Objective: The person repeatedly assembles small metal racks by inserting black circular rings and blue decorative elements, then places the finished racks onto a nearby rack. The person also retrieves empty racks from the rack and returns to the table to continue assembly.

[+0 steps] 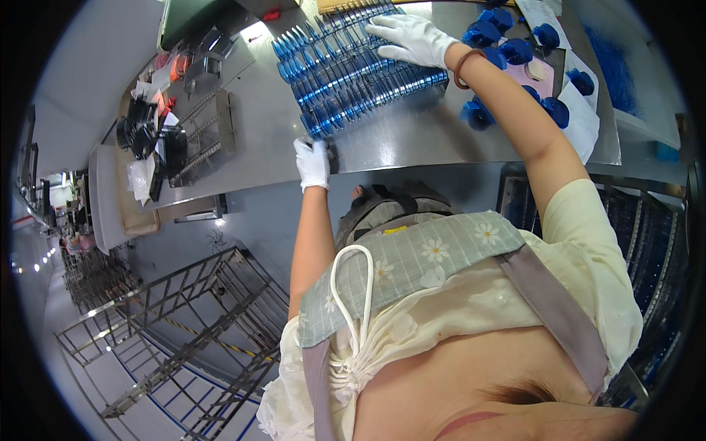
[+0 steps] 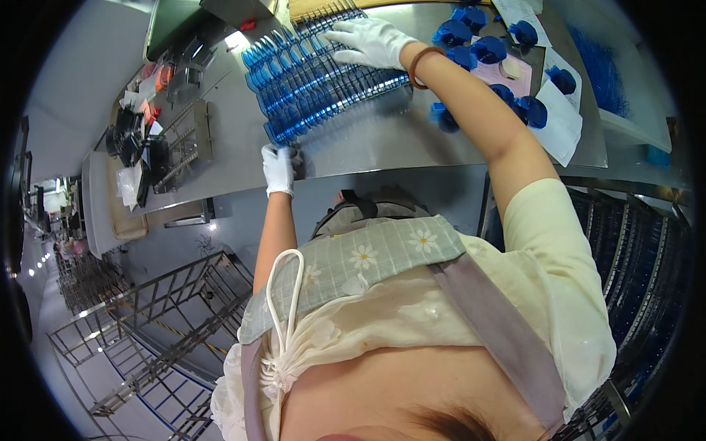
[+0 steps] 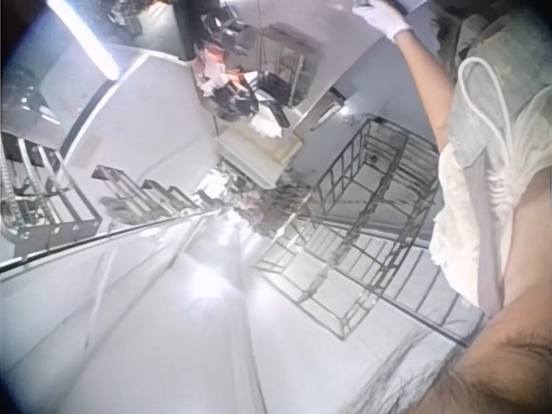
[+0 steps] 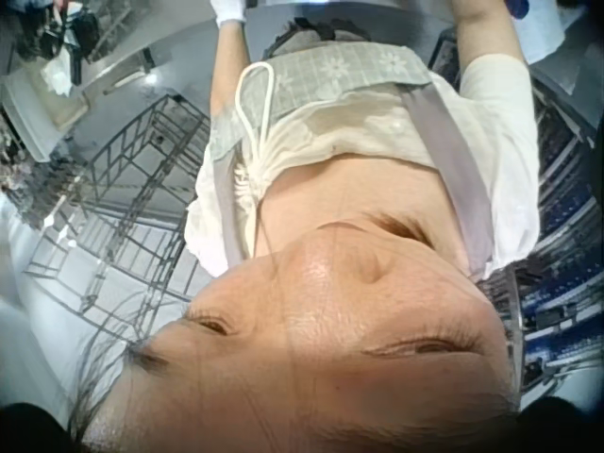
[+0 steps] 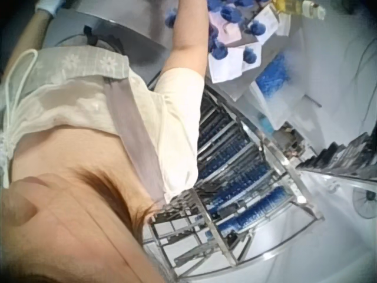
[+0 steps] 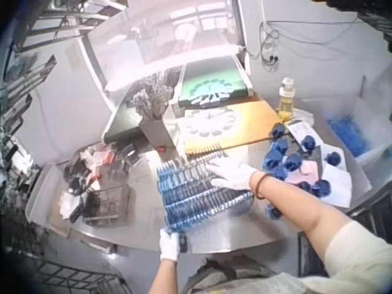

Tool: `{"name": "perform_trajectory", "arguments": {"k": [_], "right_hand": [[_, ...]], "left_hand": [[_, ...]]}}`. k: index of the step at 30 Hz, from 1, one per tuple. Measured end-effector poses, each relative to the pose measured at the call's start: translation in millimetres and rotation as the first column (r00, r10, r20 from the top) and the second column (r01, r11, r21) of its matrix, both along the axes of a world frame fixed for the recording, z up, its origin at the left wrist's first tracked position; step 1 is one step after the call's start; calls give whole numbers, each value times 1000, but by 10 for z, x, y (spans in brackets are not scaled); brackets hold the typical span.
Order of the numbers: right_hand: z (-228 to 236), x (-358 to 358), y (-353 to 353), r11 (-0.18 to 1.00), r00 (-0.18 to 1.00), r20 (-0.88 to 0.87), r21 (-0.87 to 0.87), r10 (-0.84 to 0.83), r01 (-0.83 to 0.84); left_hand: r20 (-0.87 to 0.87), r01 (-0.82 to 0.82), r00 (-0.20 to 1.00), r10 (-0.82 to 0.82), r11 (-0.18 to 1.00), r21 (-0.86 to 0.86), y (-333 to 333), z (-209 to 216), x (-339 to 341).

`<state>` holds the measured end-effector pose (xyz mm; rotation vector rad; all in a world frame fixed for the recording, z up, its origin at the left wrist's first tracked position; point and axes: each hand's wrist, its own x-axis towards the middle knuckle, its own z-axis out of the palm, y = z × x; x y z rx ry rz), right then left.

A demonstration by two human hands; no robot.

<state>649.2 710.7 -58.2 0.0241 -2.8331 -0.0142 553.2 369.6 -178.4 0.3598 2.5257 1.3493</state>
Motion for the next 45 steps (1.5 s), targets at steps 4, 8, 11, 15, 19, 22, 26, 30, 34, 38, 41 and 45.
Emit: {"name": "perform_trajectory", "arguments": {"k": [4, 8, 11, 15, 19, 22, 26, 30, 34, 38, 41, 45], "right_hand": [[-44, 268, -144, 1000, 1000, 3, -25, -10, 10], [-78, 618, -562, 993, 957, -272, -85, -101, 81], [-240, 974, -1166, 899, 845, -474, -438, -247, 17], [-866, 1018, -2266, -359, 869, 194, -933, -455, 20], [-1258, 396, -2825, -660, 880, -70, -634, -469, -402], [-1235, 44, -2923, -509, 809, -233, -676, -539, -534], [-1261, 425, -3083, -655, 754, -116, -421, -647, -627], [-1541, 1437, -3599, -534, 579, 61, -477, -813, -699], [-1611, 2535, -4465, -427, 309, 295, -587, -904, -688], [-1595, 3282, -5127, -546, 31, 562, -789, -827, -281], [-1688, 3606, -5157, -664, -289, 636, -748, -715, -2], [-1689, 4573, -4994, -877, -568, 699, -471, -434, 91]], "left_hand": [[-121, 59, 989, -91, 968, -246, 126, -37, -260], [-195, 129, 961, -197, 940, -316, 220, 97, -471], [-157, 233, 926, -344, 846, -480, 210, 339, -644], [-84, 307, 881, -465, 699, -646, 21, 713, -868], [46, 540, 749, -661, 569, -621, -674, 989, -901], [386, 828, 496, -778, 289, -480, -1236, 1031, -861], [541, 959, 129, -831, -33, -280, -1577, 889, -940], [533, 755, 16, -846, -340, -561, -1455, 714, -1151], [46, 848, -123, -991, -129, -514, -1178, 588, -1151], [-340, 885, -85, -937, 85, -457, -885, 436, -705], [-272, 666, -59, -961, 165, -728, -660, 268, -184], [-364, 536, -3, -932, 306, -787, -404, 149, 195]]}}
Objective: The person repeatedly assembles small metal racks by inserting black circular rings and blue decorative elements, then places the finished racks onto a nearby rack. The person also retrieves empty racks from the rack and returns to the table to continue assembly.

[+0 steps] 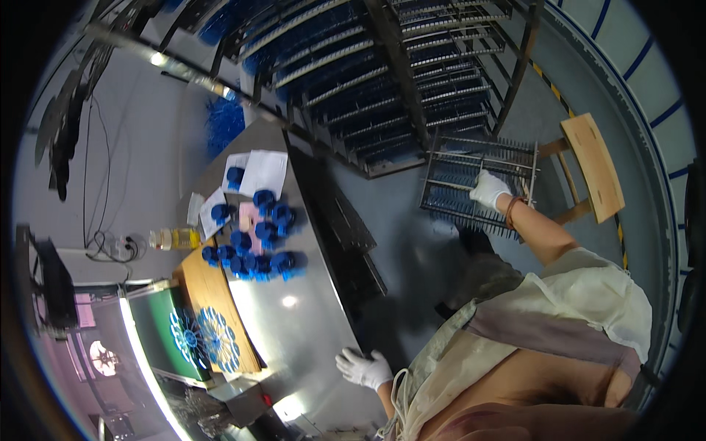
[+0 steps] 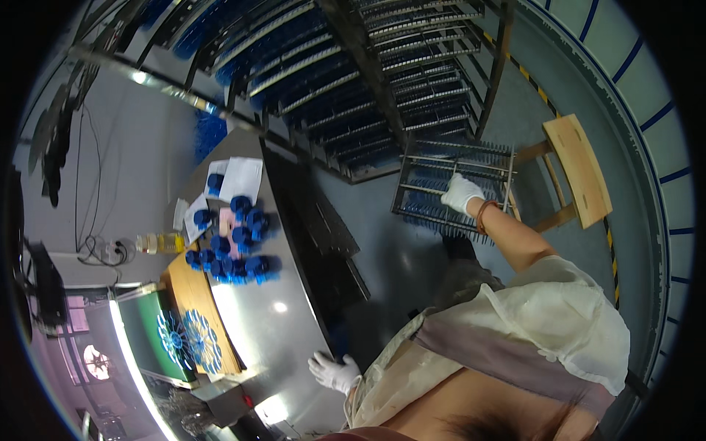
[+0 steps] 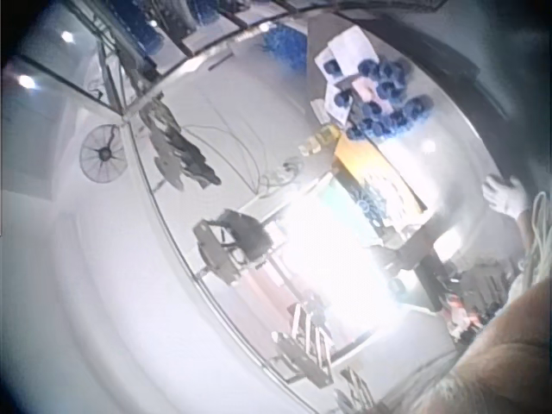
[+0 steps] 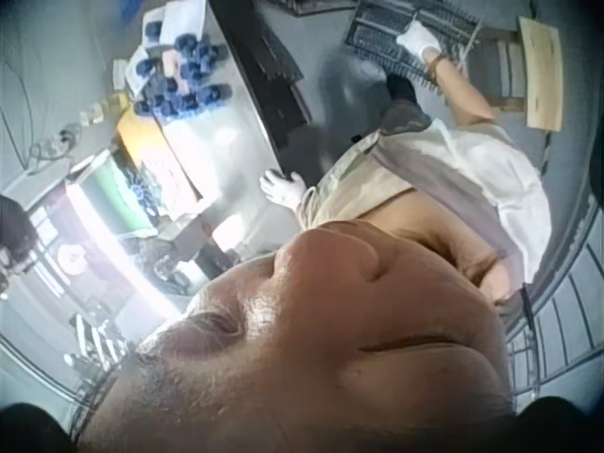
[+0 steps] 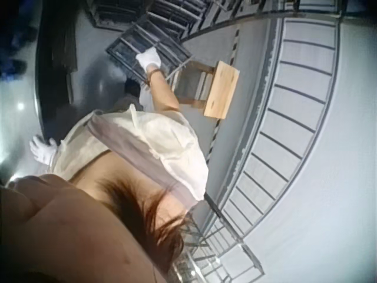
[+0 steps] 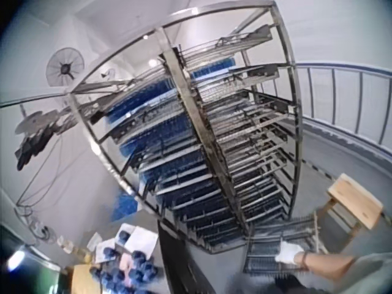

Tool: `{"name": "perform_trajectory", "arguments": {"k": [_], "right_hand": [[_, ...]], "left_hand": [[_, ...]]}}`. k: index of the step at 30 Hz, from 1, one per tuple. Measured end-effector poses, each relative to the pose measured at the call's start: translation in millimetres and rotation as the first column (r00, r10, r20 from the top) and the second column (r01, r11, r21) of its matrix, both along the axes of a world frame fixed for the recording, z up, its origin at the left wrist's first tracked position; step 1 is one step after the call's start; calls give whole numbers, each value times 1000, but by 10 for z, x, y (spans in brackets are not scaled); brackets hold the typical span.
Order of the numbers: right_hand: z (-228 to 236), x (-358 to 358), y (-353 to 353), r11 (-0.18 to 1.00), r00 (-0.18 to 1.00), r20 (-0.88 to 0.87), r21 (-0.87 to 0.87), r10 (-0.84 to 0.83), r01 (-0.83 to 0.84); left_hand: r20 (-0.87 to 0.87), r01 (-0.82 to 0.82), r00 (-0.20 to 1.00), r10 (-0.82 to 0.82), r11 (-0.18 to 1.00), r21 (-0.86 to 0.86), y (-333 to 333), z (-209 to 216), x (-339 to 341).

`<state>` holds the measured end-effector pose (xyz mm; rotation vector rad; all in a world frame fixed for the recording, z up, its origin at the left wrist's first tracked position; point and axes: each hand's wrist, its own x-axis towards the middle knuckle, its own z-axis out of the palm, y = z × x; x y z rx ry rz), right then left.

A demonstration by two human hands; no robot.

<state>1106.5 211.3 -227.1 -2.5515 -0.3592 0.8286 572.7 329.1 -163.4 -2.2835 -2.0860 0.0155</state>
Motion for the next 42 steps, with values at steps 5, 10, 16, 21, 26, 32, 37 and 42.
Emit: {"name": "perform_trajectory", "arguments": {"k": [5, 10, 16, 21, 26, 32, 37, 42], "right_hand": [[196, 1489, 0, 990, 989, 29, -1, 143, -143], [208, 2357, 273, 945, 940, 111, 32, 321, -327], [-128, 3294, 712, 949, 934, 190, 26, 303, -313], [-219, 3805, 1194, 991, 865, 492, 35, 95, -128], [-132, 3194, 1050, 973, 639, 769, 130, 22, -191], [457, 3207, 1139, 912, 413, 911, 174, -6, -371], [1095, 4113, 1540, 990, 826, 546, -101, 138, -99], [867, 3415, 1066, 989, 582, 805, -33, 113, -147]], "left_hand": [[1, -36, 999, 37, 988, 152, 167, -162, 125], [-11, -299, 953, 303, 945, 133, 324, -282, 405], [-75, -445, 895, 440, 891, -88, 466, -140, 586], [-45, -475, 880, 474, 869, -135, 497, -152, 513], [-20, -506, 862, 506, 859, -77, 513, -251, 450], [-21, -494, 870, 493, 869, -22, 499, -288, 470], [-27, -472, 882, 471, 882, -21, 484, -224, 504], [-53, -477, 878, 476, 879, -14, 430, -134, 575]]}}
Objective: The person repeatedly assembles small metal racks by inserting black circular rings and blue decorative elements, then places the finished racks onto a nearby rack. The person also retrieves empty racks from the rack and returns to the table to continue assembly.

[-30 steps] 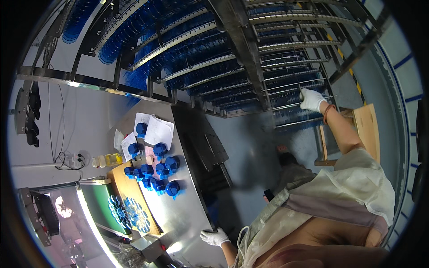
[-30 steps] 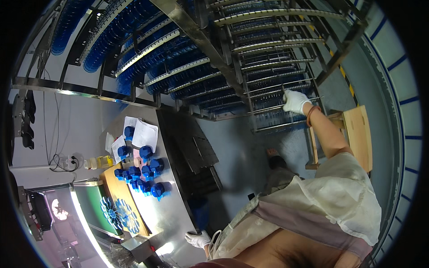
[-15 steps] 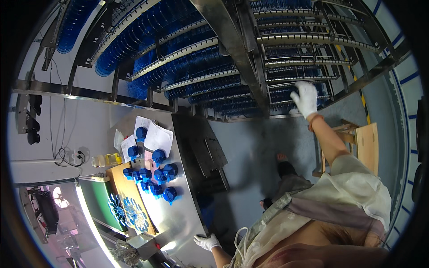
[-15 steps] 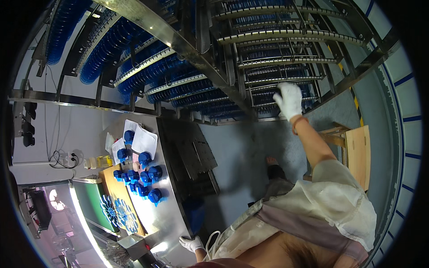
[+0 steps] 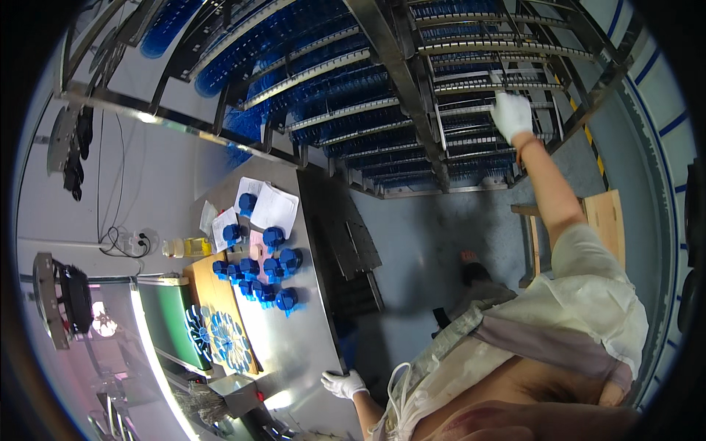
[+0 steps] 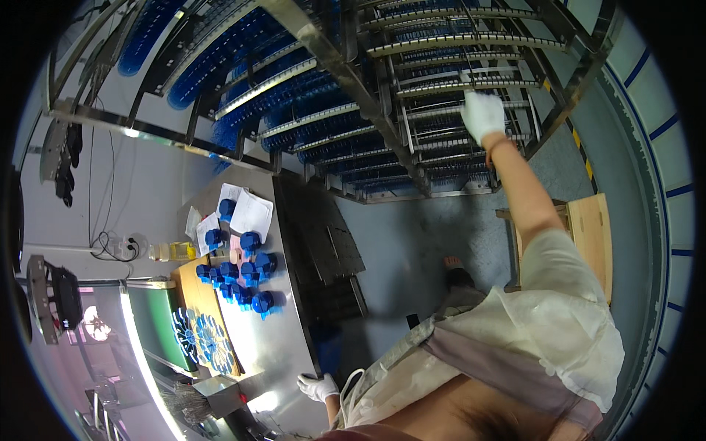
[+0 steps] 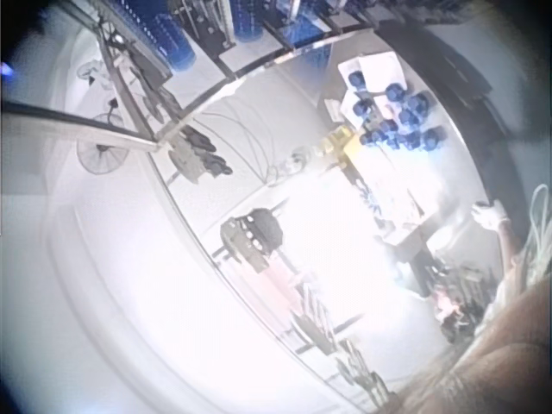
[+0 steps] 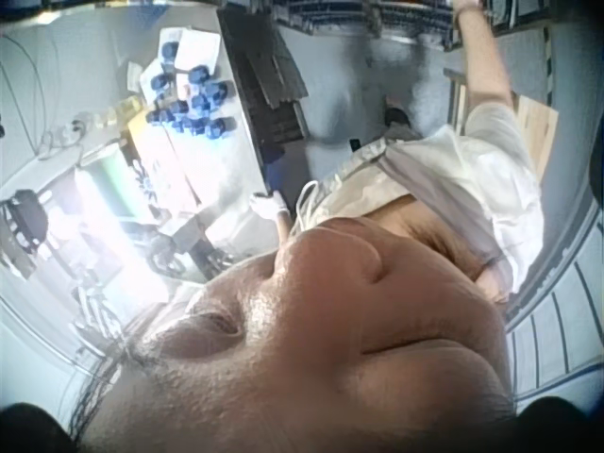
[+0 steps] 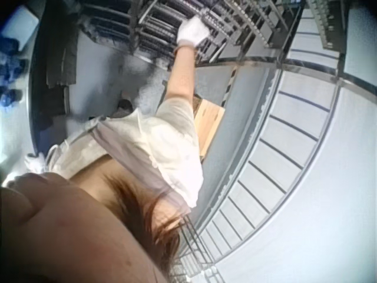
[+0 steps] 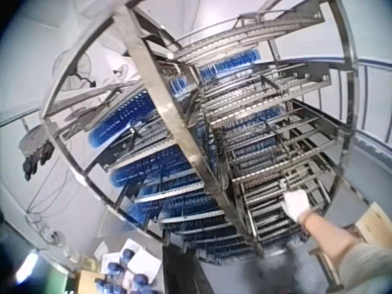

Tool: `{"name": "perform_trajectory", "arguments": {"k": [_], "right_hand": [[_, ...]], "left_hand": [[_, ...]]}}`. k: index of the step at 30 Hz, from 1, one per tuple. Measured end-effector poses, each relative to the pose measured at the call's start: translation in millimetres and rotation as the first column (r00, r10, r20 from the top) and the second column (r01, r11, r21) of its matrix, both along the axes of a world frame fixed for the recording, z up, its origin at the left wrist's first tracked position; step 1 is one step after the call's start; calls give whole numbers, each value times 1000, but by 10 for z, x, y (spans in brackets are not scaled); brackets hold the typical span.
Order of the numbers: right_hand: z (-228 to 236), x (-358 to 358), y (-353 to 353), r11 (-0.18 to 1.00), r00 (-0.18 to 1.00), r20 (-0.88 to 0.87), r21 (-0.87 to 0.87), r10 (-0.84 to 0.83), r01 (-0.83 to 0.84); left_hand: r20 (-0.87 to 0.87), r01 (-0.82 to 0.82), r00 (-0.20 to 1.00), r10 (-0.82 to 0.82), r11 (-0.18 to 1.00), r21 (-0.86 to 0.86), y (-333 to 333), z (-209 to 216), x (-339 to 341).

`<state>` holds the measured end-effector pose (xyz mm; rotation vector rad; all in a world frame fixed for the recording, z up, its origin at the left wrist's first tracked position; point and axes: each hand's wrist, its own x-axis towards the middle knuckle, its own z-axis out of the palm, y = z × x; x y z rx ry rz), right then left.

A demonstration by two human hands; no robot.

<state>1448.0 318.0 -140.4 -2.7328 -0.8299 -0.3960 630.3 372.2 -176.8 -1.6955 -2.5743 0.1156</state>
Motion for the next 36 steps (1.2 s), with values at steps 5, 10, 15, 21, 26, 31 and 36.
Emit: {"name": "perform_trajectory", "arguments": {"k": [5, 10, 15, 21, 26, 31, 36], "right_hand": [[-305, -1666, -881, 996, 930, -362, -81, -59, 32], [-70, -2974, -1095, 955, 575, -763, 256, 296, -152], [443, -4529, -305, 626, -266, -567, 724, 779, 290], [1187, -6222, 512, 98, -674, -391, 897, 627, -430], [1183, -6879, 2374, -245, -635, -544, 622, 548, -744], [709, -8270, 4417, -263, -276, -542, 103, 794, -959], [360, -9548, 5349, -128, -129, -445, 33, 886, -991]], "left_hand": [[-5, 27, 1000, -27, 999, 23, -12, -29, 0], [98, 146, 985, -143, 989, -17, -61, 308, 42], [652, 706, 264, -710, 603, 371, -405, 1124, 450], [320, 481, 388, -864, 486, 730, -771, 1640, -105], [261, 387, 749, -609, 721, 574, -1023, 1555, -1002], [258, 276, 881, -397, 874, 400, -954, 1331, -1242], [235, 321, 882, -408, 887, 332, -655, 1055, -1379]]}}
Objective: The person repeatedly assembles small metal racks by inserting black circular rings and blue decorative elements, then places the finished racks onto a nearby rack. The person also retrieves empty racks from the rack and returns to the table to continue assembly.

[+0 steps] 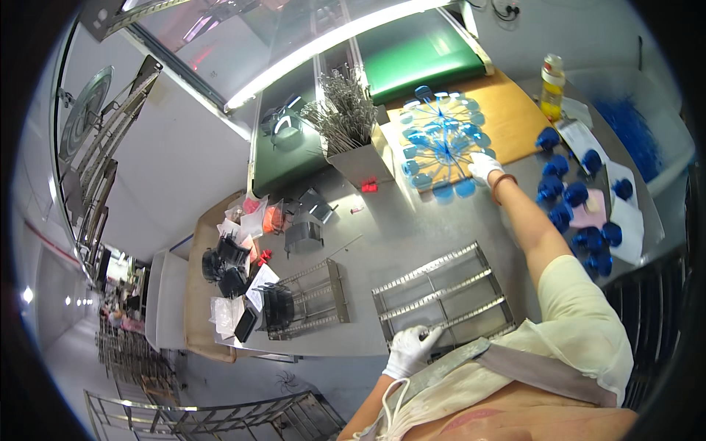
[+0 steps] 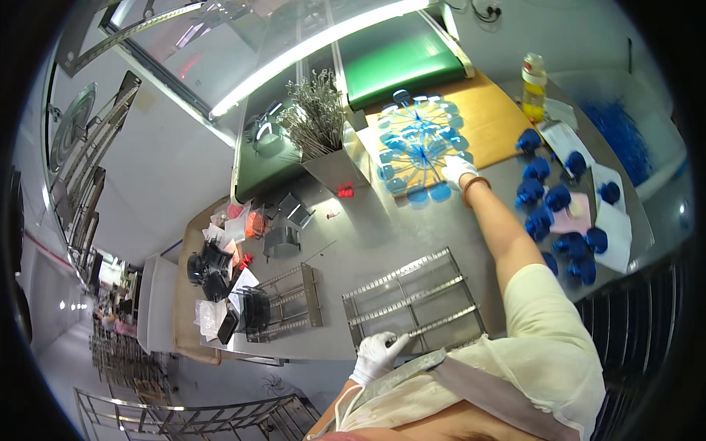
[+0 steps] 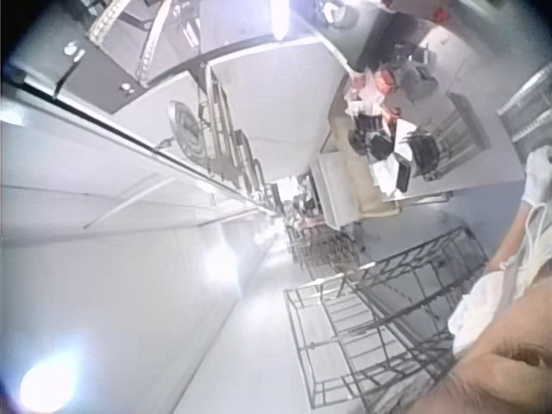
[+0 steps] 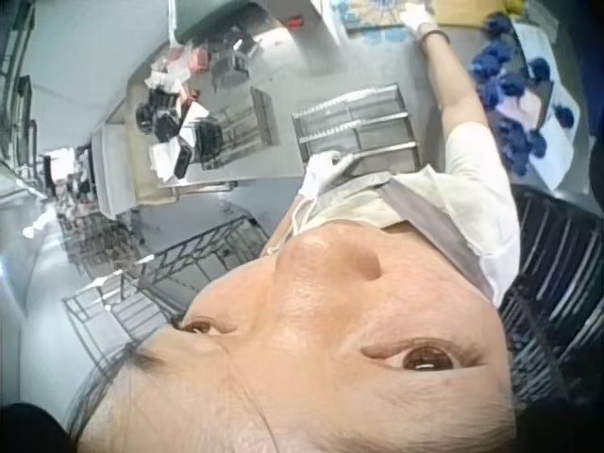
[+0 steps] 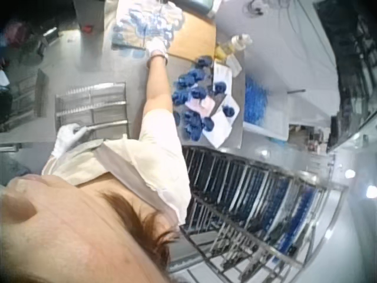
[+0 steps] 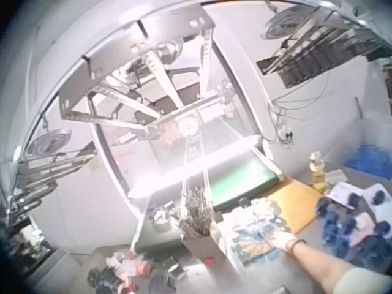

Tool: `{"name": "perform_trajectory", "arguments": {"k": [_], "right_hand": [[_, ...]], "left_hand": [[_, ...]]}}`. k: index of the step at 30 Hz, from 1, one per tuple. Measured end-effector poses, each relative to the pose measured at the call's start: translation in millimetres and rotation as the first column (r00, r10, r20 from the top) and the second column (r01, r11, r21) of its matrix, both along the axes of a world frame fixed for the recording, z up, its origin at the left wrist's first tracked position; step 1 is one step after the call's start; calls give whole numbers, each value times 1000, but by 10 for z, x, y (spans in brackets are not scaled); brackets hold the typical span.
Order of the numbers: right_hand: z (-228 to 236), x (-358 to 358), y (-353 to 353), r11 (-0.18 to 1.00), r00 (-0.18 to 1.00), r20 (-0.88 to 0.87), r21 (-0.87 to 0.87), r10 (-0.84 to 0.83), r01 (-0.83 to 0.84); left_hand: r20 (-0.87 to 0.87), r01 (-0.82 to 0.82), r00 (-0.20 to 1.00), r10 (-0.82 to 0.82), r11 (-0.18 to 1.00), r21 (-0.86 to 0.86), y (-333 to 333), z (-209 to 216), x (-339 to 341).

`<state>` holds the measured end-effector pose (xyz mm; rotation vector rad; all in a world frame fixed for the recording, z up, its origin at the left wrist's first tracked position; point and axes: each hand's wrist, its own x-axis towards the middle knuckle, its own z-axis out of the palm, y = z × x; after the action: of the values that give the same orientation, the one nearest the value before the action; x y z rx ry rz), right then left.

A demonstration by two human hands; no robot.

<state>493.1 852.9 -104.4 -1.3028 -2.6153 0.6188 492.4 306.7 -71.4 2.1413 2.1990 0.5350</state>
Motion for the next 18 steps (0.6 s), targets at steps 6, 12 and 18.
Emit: {"name": "perform_trajectory", "arguments": {"k": [6, 12, 18], "right_hand": [[-186, -492, 90, 993, 993, 118, 120, -28, 14], [620, -261, -163, 940, 910, 243, -28, 336, -339], [1138, 438, -137, 908, 911, 72, 82, 406, -411]], "left_hand": [[147, -116, 979, 140, 981, -158, 375, -439, -69], [121, 164, 983, -140, 961, -221, 678, -203, -385], [251, 22, 968, 25, 983, -183, 980, 55, -494]]}}
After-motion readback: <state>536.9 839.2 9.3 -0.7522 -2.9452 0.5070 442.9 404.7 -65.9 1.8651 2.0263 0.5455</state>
